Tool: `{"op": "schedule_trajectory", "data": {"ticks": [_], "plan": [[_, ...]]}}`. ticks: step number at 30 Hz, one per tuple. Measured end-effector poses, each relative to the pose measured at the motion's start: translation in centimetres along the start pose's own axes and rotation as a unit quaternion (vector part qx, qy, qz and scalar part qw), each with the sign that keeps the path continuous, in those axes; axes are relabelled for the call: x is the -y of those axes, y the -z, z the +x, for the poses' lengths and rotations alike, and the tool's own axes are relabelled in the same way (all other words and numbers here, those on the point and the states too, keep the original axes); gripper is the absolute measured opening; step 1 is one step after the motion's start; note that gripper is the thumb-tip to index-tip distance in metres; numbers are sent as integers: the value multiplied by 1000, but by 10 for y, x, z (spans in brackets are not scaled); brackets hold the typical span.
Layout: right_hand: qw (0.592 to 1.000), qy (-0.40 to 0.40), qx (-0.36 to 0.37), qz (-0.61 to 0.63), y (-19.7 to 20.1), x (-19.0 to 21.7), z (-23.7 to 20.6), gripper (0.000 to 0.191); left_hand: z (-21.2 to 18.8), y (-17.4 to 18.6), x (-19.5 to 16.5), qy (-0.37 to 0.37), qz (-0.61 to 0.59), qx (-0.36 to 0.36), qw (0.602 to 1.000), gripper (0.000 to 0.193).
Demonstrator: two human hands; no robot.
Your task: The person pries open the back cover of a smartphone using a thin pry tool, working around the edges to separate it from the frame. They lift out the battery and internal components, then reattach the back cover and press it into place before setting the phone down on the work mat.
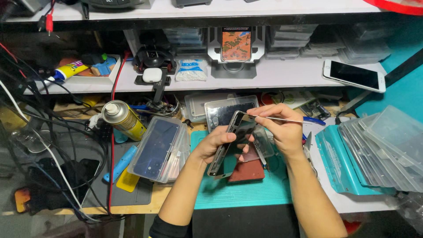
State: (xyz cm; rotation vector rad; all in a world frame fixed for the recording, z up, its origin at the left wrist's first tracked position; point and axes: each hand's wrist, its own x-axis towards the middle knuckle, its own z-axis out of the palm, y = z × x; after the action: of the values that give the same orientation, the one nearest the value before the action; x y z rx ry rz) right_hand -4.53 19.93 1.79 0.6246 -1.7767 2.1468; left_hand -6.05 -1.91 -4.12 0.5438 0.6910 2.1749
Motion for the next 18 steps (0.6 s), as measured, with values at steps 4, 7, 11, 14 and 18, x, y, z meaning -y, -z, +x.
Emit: {"op": "schedule_trajectory", "data": {"ticks": [4,7,11,14,18], "plan": [[1000,2,-8,14,-2,-3,-1,17,-1,-6,-3,-3,-5,27,1000,60],[999,15,-10,26,-2,-7,-3,18,-1,-9,-3,-7,-7,26,1000,60],[998,26,-15,50,0,-13,-4,19,-1,-9,-1,-5,22,2,1000,57],[997,37,-7,64,3,-18,-4,19,-1,-8,0,-7,63,-22,998,54],[997,50,2,67,7,-24,-4,19,-1,-8,1,8,90,-27,996,50]]}}
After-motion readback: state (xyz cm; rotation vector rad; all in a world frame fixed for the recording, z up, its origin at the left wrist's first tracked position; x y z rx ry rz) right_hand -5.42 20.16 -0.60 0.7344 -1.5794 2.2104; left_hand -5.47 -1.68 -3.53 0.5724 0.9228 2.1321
